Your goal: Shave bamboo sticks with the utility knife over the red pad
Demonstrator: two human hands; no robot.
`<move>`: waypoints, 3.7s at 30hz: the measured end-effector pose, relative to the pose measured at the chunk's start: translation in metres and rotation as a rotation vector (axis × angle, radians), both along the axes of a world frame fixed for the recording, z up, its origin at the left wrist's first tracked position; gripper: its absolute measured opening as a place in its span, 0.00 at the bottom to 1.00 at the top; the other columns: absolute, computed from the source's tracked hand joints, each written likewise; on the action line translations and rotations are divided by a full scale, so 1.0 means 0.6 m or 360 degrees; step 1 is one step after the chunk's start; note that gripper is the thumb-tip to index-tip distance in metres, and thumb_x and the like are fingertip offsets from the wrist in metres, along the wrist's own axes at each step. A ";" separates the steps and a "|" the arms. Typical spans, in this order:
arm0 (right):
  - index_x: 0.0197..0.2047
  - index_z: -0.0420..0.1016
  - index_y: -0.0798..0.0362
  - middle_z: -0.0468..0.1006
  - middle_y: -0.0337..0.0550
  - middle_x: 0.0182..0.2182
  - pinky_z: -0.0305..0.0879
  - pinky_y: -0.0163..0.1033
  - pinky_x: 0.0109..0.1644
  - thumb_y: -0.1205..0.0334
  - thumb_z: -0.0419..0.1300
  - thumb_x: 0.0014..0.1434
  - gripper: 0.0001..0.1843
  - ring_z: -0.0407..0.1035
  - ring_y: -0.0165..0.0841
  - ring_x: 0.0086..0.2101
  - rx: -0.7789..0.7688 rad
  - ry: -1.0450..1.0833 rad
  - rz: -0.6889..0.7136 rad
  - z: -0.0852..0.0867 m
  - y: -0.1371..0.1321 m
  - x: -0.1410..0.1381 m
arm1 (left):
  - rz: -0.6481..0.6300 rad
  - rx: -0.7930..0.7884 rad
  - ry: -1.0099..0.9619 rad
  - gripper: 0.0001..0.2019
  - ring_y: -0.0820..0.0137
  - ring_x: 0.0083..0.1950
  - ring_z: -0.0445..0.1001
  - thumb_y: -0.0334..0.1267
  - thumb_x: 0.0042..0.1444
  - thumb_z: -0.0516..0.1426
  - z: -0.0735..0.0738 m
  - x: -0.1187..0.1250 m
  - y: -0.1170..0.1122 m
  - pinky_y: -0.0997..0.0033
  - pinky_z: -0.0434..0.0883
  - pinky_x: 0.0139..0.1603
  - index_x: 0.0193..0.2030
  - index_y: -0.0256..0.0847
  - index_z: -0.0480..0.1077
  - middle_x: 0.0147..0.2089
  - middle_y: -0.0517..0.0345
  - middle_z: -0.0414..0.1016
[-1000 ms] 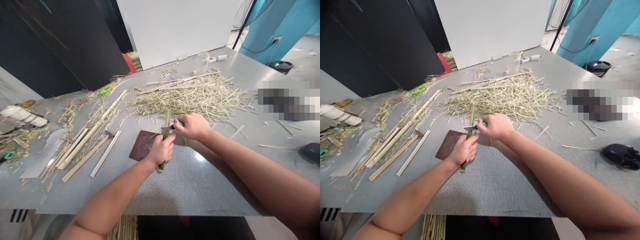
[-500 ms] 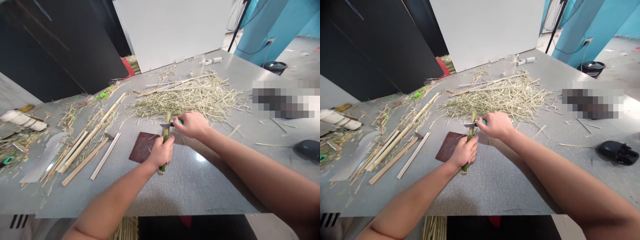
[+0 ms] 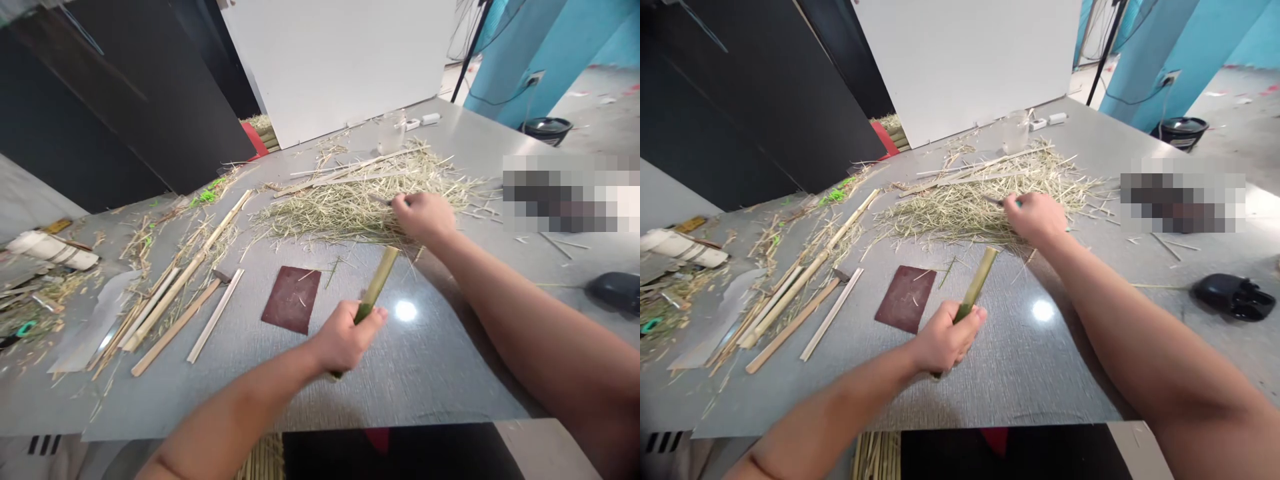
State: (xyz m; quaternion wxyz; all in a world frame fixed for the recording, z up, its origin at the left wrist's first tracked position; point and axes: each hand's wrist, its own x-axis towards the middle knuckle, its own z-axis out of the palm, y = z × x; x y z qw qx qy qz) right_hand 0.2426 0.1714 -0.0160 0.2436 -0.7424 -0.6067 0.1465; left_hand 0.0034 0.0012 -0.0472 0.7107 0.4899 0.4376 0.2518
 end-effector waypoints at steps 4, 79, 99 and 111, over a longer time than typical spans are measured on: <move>0.31 0.74 0.56 0.73 0.52 0.25 0.50 0.42 0.38 0.38 0.43 0.79 0.37 0.56 0.30 0.25 0.0249 0.0002 -0.0003 -0.005 0.002 0.019 | 0.0385 0.0136 -0.0088 0.34 0.78 0.12 0.55 0.63 0.67 0.66 -0.004 -0.008 0.029 0.73 0.55 0.16 0.22 0.47 0.56 0.14 0.69 0.53; 0.34 0.81 0.55 0.73 0.48 0.25 0.46 0.41 0.39 0.38 0.46 0.76 0.35 0.51 0.28 0.27 0.0090 -0.0251 0.0567 -0.005 -0.064 -0.097 | 0.0450 0.0057 0.0074 0.21 0.79 0.15 0.49 0.38 0.55 0.64 0.002 -0.008 0.038 0.73 0.48 0.18 0.29 0.50 0.51 0.17 0.75 0.49; 0.35 0.83 0.53 0.75 0.47 0.28 0.42 0.41 0.39 0.39 0.46 0.76 0.34 0.45 0.28 0.28 -0.0023 -0.0363 0.0841 -0.008 -0.110 -0.142 | 0.0696 0.0318 0.0252 0.19 0.80 0.21 0.52 0.38 0.58 0.67 -0.017 -0.026 0.071 0.72 0.52 0.27 0.32 0.46 0.57 0.20 0.72 0.54; 0.31 0.77 0.56 0.72 0.48 0.25 0.46 0.41 0.38 0.38 0.45 0.78 0.36 0.56 0.29 0.27 0.0374 -0.0015 0.0183 -0.017 -0.018 -0.030 | 0.0572 0.0330 0.0143 0.28 0.78 0.19 0.57 0.61 0.66 0.65 -0.013 -0.017 0.049 0.72 0.56 0.23 0.29 0.46 0.58 0.20 0.69 0.57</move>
